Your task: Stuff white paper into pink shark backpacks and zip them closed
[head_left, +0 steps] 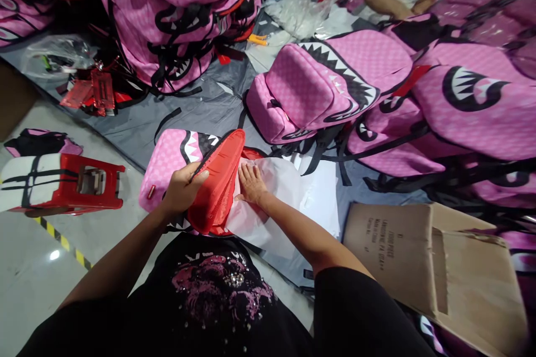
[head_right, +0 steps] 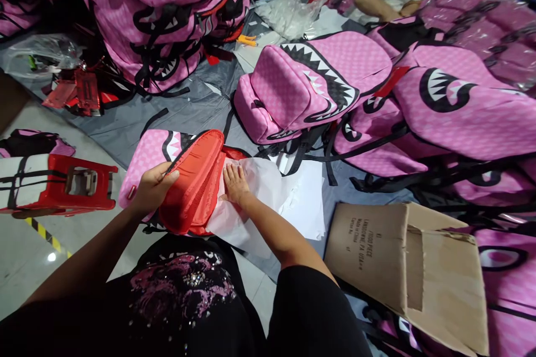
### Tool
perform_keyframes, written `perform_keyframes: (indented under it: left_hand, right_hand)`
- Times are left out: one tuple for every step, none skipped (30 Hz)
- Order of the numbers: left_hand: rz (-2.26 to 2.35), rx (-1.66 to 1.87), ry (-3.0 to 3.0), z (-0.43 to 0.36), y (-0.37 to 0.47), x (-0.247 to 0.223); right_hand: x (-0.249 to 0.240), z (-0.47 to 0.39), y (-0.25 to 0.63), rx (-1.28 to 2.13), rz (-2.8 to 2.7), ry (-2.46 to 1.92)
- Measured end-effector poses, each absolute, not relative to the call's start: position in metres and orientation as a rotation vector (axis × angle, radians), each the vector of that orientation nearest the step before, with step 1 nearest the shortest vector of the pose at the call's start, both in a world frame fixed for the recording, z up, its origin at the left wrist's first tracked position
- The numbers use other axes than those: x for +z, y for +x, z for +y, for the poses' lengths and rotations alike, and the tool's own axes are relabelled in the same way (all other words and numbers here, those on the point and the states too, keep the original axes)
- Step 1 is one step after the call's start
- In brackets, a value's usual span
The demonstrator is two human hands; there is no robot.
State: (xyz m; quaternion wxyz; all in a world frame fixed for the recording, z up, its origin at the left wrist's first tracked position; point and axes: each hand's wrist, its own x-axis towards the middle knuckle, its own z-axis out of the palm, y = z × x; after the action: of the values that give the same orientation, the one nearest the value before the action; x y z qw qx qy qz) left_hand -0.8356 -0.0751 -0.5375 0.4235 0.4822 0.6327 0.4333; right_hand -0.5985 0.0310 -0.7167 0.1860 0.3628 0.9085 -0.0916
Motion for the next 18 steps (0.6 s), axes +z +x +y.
perform_keyframes:
  left_hand:
    - [1.597, 1.086, 1.224, -0.075, -0.835, -0.537]
    - [1.612, 1.083, 1.240, -0.075, -0.833, -0.537]
    - [1.629, 1.074, 1.254, -0.075, -0.832, -0.536]
    - [1.646, 1.061, 1.265, -0.076, -0.831, -0.535]
    - [1.661, 1.047, 1.272, -0.076, -0.829, -0.534]
    - [1.674, 1.037, 1.275, -0.076, -0.828, -0.533]
    - [1.688, 1.032, 1.275, -0.076, -0.827, -0.531]
    - [1.707, 1.029, 1.275, -0.077, -0.826, -0.530]
    - [1.724, 1.027, 1.276, -0.077, -0.825, -0.529]
    - [1.742, 1.026, 1.280, -0.077, -0.824, -0.527]
    - [1.755, 1.022, 1.288, -0.077, -0.823, -0.526]
    - [1.761, 1.020, 1.300, -0.077, -0.822, -0.526]
    - [1.762, 1.019, 1.313, -0.077, -0.821, -0.525]
    - [1.763, 1.022, 1.326, -0.078, -0.819, -0.525]
    - [1.766, 1.026, 1.336, -0.078, -0.818, -0.525]
    - [1.771, 1.030, 1.342, -0.079, -0.816, -0.525]
    - [1.776, 1.031, 1.342, -0.080, -0.813, -0.525]
    - [1.780, 1.033, 1.341, -0.080, -0.811, -0.525]
  right_hand:
    - [-0.717, 0.034, -0.598, -0.265, 2.563, 0.983]
    - [-0.717, 0.039, -0.599, -0.271, 2.568, 0.948]
    - [-0.718, 0.044, -0.600, -0.275, 2.570, 0.926]
    - [-0.718, 0.051, -0.603, -0.281, 2.566, 0.916]
    - [-0.719, 0.057, -0.605, -0.289, 2.559, 0.912]
    - [-0.719, 0.064, -0.608, -0.299, 2.553, 0.909]
    - [-0.719, 0.070, -0.611, -0.312, 2.552, 0.901]
    - [-0.719, 0.076, -0.613, -0.323, 2.563, 0.887]
    - [-0.718, 0.079, -0.613, -0.331, 2.586, 0.864]
    - [-0.717, 0.081, -0.612, -0.329, 2.617, 0.838]
    - [-0.716, 0.081, -0.610, -0.316, 2.647, 0.818]
    - [-0.715, 0.079, -0.607, -0.295, 2.670, 0.797]
    - [-0.714, 0.076, -0.604, -0.274, 2.679, 0.773]
    - [-0.714, 0.071, -0.601, -0.259, 2.670, 0.745]
    - [-0.714, 0.066, -0.599, -0.252, 2.645, 0.717]
    - [-0.715, 0.061, -0.598, -0.254, 2.613, 0.692]
    - [-0.716, 0.057, -0.598, -0.265, 2.584, 0.670]
    - [-0.718, 0.054, -0.600, -0.278, 2.566, 0.657]
